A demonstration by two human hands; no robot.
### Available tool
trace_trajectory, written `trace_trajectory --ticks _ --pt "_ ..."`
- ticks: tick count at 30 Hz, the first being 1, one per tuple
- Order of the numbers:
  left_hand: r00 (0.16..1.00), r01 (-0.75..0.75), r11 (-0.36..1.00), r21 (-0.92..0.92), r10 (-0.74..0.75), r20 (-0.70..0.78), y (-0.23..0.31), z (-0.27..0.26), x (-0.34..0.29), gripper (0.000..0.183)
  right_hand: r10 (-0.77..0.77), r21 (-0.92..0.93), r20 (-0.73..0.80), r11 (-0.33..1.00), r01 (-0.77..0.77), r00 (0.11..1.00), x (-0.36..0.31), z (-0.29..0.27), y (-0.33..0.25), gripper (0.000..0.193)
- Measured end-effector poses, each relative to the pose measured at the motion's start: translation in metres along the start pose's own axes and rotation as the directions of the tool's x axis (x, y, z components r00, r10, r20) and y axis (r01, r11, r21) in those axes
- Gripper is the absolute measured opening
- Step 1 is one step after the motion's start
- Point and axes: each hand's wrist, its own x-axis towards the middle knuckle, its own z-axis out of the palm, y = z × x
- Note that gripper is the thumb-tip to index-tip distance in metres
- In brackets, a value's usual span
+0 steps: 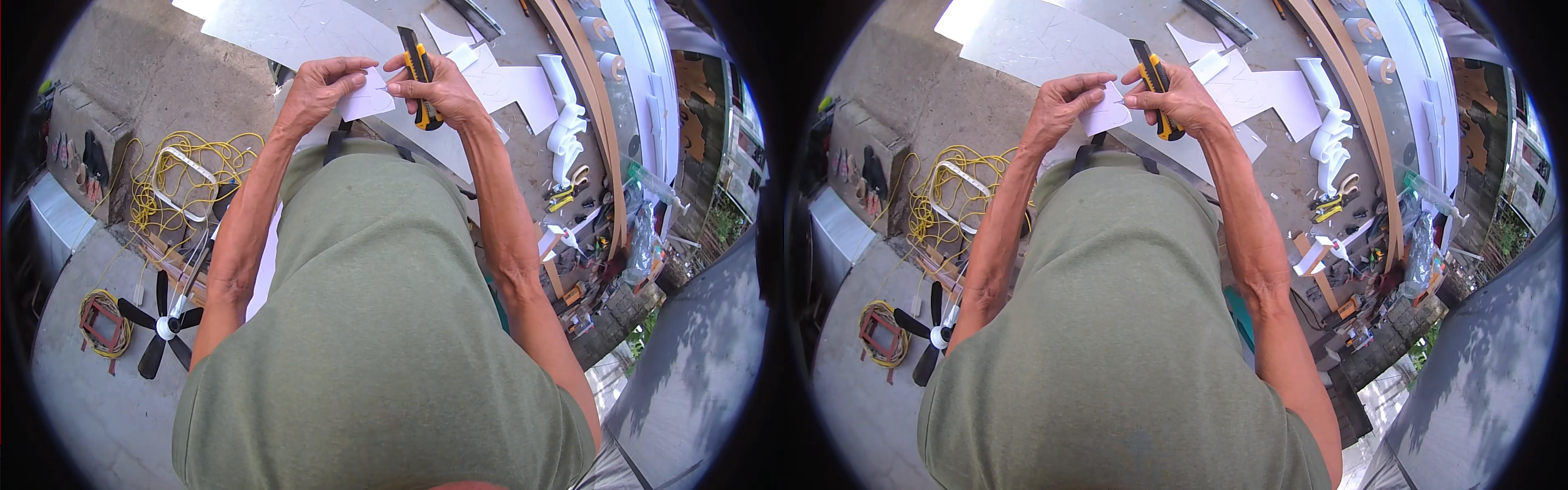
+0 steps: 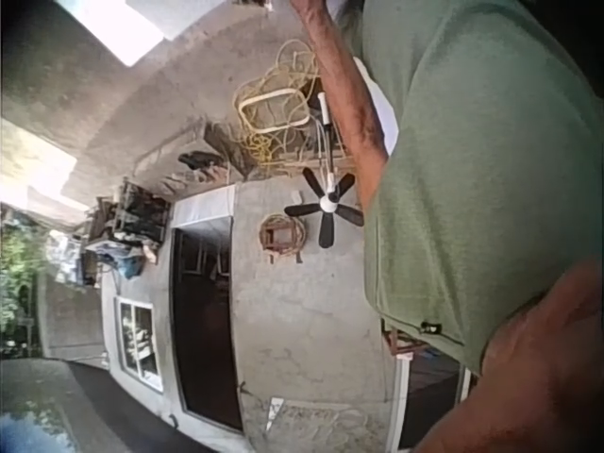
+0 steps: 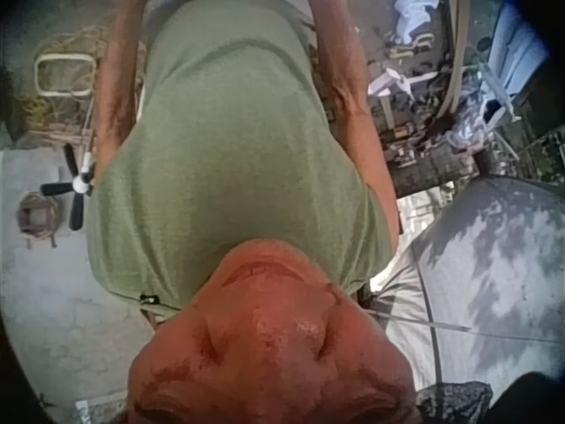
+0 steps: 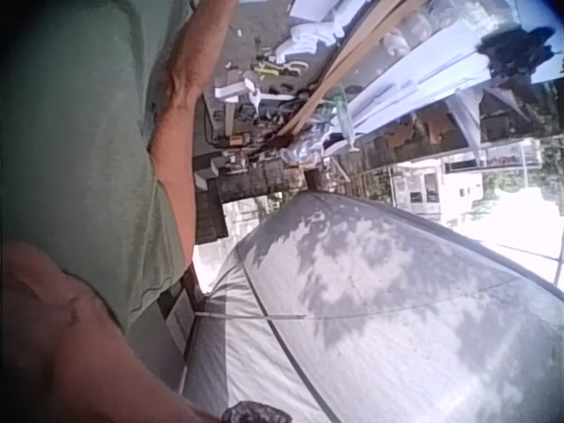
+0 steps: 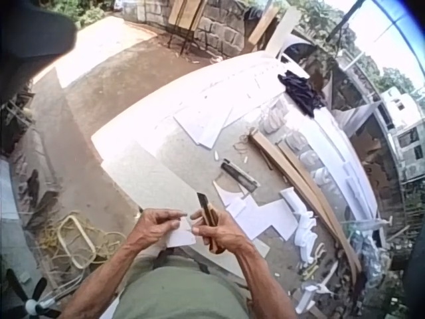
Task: Cutting and sanding plastic or foam core letters for a sign.
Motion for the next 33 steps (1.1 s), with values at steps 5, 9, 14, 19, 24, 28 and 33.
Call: trace_trajectory --ticks 5,9,14,19,24,28,33 --pt "0.997 0.063 0.995 -0.083 -0.059 0.044 0.010 0.003 -0.005 0.026 -0.017 0.020 -0.025 1.000 0.017 1.000 -0.015 0.007 -0.011 0.036" --pt "0.995 0.073 0.993 -0.089 -0.066 0.079 0.019 0.012 -0.008 0.025 -0.037 -0.027 -0.025 0.999 0.036 0.999 -0.024 0.007 -0.012 0.034" --pt "0.999 -0.040 0.990 0.133 0.041 -0.001 0.016 0.012 -0.009 0.028 -0.108 -0.229 -0.150 0.971 0.072 0.983 -0.038 -0.003 -0.018 0.028" --pt "0.997 -0.017 0.990 0.140 0.028 -0.078 0.017 0.002 -0.010 0.035 -0.172 -0.412 -0.499 0.909 -0.058 0.850 -0.048 -0.034 -0.014 0.023" --pt "0.981 -0.004 0.987 0.162 0.035 -0.193 0.013 0.008 -0.004 0.045 -0.121 -0.393 -0.663 0.897 -0.204 0.739 -0.056 -0.057 0.007 0.032" --pt "0.938 0.057 0.993 0.105 -0.017 -0.346 0.000 0.015 0.003 0.049 -0.018 -0.291 -0.600 0.936 -0.197 0.800 -0.057 -0.041 0.016 0.044" --pt "0.941 0.038 0.927 0.374 0.094 -0.327 -0.007 0.019 0.010 0.047 0.066 -0.215 -0.404 0.963 -0.165 0.912 -0.055 -0.008 0.022 0.027"
